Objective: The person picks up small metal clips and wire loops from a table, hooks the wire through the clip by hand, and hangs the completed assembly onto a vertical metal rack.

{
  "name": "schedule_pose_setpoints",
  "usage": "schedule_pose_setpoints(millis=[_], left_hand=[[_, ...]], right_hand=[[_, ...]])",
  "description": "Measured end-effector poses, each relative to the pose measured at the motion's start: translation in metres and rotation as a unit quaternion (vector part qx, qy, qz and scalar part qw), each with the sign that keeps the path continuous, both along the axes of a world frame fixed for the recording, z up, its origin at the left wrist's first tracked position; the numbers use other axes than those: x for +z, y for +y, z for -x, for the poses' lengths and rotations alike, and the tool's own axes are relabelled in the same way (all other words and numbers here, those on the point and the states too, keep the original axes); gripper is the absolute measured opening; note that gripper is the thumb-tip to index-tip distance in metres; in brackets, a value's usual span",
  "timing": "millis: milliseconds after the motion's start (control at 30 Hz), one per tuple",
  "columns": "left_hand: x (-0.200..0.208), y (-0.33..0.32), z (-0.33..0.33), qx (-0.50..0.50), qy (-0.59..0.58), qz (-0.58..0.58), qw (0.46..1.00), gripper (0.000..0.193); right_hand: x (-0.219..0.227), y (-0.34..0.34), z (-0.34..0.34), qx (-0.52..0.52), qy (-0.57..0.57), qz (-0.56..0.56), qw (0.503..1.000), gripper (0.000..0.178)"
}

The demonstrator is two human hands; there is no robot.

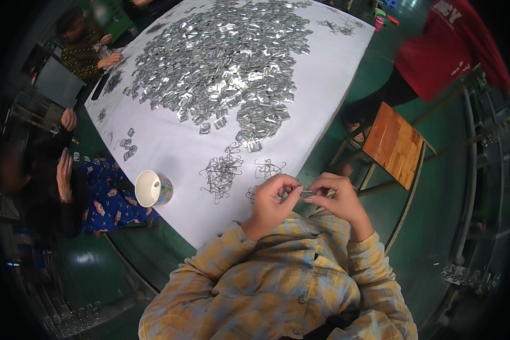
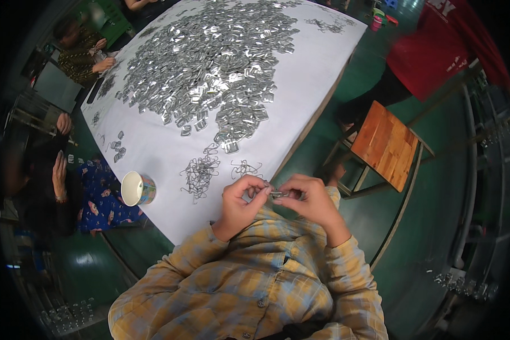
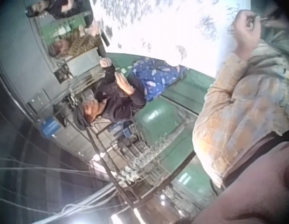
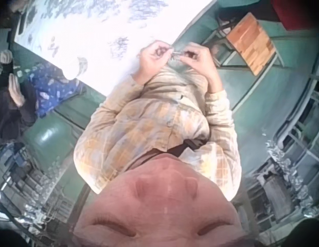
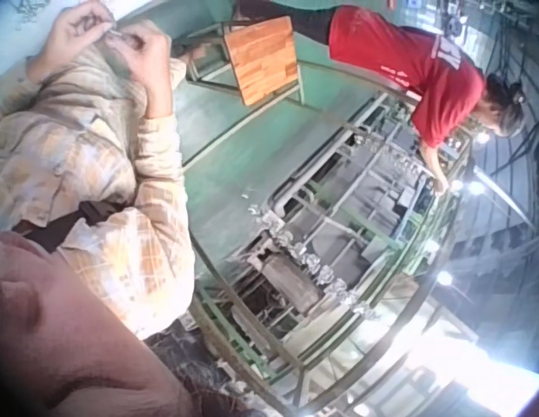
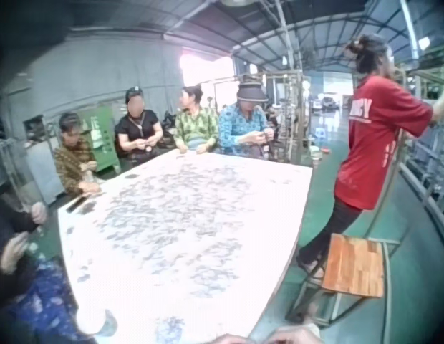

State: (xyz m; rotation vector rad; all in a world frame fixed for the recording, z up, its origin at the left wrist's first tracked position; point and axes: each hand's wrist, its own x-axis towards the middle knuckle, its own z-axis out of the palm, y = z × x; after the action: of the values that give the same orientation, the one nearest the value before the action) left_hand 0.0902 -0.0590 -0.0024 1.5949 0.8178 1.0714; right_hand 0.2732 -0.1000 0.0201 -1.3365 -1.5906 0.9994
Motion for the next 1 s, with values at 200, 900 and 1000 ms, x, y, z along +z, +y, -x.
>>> schedule_pose_setpoints(millis=[200, 900, 1000], left_hand=[[-0.009, -0.009, 0.004, 0.015, 0.013, -0.013, 1.000, 0.009], [-0.012, -0.014, 0.006, 0.044, 0.023, -0.036, 0.998, 0.009], [-0.005, -0.008, 0.001, 0.062, 0.015, -0.069, 0.996, 0.009]], right_hand=[[-0.019, 0.046, 0.009, -0.037, -0.089, -0.110, 0.989, 0.017], [-0.017, 0.081, 0.032, 0.002, 0.063, 0.044, 0.997, 0.014], [-0.003, 0.052, 0.021, -0.016, 0.083, 0.046, 0.995, 0.016]])
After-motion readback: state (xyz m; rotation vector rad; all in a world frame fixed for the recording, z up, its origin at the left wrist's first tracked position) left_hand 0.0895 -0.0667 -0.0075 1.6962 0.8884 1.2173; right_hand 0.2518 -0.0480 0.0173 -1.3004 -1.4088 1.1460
